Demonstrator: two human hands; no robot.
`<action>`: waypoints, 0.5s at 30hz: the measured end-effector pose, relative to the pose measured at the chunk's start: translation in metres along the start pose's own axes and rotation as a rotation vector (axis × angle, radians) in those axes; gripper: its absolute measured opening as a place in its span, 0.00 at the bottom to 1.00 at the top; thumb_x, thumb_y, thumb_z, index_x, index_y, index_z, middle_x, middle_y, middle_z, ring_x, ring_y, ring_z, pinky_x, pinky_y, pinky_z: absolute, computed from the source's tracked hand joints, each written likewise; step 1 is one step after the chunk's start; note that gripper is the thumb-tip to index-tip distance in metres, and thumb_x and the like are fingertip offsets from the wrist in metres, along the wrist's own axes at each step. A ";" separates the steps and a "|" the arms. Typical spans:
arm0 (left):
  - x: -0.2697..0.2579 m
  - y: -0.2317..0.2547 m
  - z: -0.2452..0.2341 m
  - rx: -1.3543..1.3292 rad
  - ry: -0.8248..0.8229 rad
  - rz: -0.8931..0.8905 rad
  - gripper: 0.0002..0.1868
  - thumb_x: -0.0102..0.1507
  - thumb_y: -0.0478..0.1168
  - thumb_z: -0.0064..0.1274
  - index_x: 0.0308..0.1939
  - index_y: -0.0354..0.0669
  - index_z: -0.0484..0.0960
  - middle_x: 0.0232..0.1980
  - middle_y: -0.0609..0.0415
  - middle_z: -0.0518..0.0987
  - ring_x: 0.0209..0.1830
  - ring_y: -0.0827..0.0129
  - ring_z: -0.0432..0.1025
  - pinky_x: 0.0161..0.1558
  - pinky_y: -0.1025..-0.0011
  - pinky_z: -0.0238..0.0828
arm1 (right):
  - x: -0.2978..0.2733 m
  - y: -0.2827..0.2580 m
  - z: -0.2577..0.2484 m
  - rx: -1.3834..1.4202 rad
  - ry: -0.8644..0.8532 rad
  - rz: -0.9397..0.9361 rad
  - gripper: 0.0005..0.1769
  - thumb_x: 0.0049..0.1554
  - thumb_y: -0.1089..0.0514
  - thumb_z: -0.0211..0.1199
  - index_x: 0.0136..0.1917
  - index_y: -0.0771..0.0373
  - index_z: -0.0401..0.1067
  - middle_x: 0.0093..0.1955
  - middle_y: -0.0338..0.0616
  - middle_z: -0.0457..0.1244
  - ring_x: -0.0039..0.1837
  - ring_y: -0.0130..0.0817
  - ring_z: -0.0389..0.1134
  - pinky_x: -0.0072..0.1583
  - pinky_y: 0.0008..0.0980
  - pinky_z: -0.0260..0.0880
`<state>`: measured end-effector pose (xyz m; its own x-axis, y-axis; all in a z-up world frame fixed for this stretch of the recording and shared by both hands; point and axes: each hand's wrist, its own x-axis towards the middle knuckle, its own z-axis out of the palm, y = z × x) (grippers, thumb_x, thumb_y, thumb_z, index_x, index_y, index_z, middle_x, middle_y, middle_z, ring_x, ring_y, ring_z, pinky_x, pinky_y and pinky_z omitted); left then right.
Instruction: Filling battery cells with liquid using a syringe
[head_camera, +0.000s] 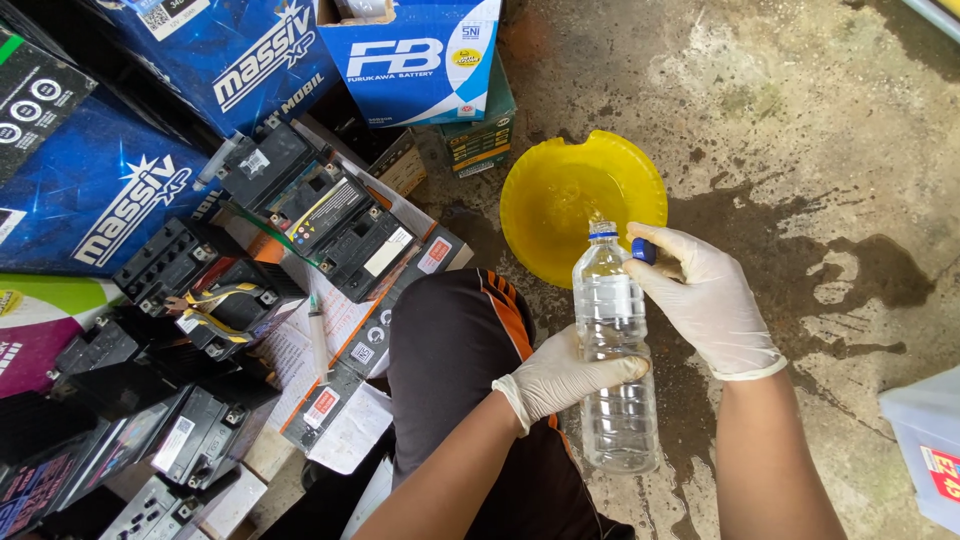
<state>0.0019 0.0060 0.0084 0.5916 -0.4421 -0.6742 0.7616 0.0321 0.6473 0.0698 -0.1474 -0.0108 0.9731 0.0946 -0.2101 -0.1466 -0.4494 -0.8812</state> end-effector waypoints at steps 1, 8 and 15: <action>0.003 -0.005 -0.007 -0.001 0.000 0.000 0.50 0.50 0.55 0.64 0.69 0.28 0.64 0.69 0.23 0.65 0.75 0.38 0.61 0.77 0.47 0.50 | 0.000 0.000 0.000 0.000 0.000 0.000 0.22 0.57 0.63 0.71 0.65 0.58 0.77 0.55 0.51 0.69 0.52 0.29 0.69 0.59 0.36 0.73; 0.023 -0.030 -0.024 -0.199 -0.076 0.057 0.57 0.45 0.56 0.66 0.72 0.35 0.59 0.70 0.37 0.67 0.72 0.51 0.63 0.76 0.54 0.54 | -0.007 -0.016 -0.003 0.076 0.018 -0.010 0.24 0.55 0.65 0.71 0.65 0.59 0.76 0.57 0.49 0.69 0.54 0.27 0.67 0.60 0.31 0.72; 0.026 -0.044 -0.015 0.292 0.168 0.207 0.50 0.37 0.59 0.65 0.63 0.50 0.71 0.59 0.60 0.81 0.58 0.76 0.74 0.64 0.76 0.66 | -0.029 -0.052 -0.031 -0.033 -0.063 -0.017 0.24 0.52 0.72 0.69 0.62 0.64 0.77 0.56 0.42 0.72 0.52 0.26 0.70 0.60 0.22 0.71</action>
<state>-0.0119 0.0065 -0.0431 0.7786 -0.2992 -0.5516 0.5284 -0.1615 0.8335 0.0543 -0.1547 0.0539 0.9621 0.1579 -0.2224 -0.1231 -0.4764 -0.8706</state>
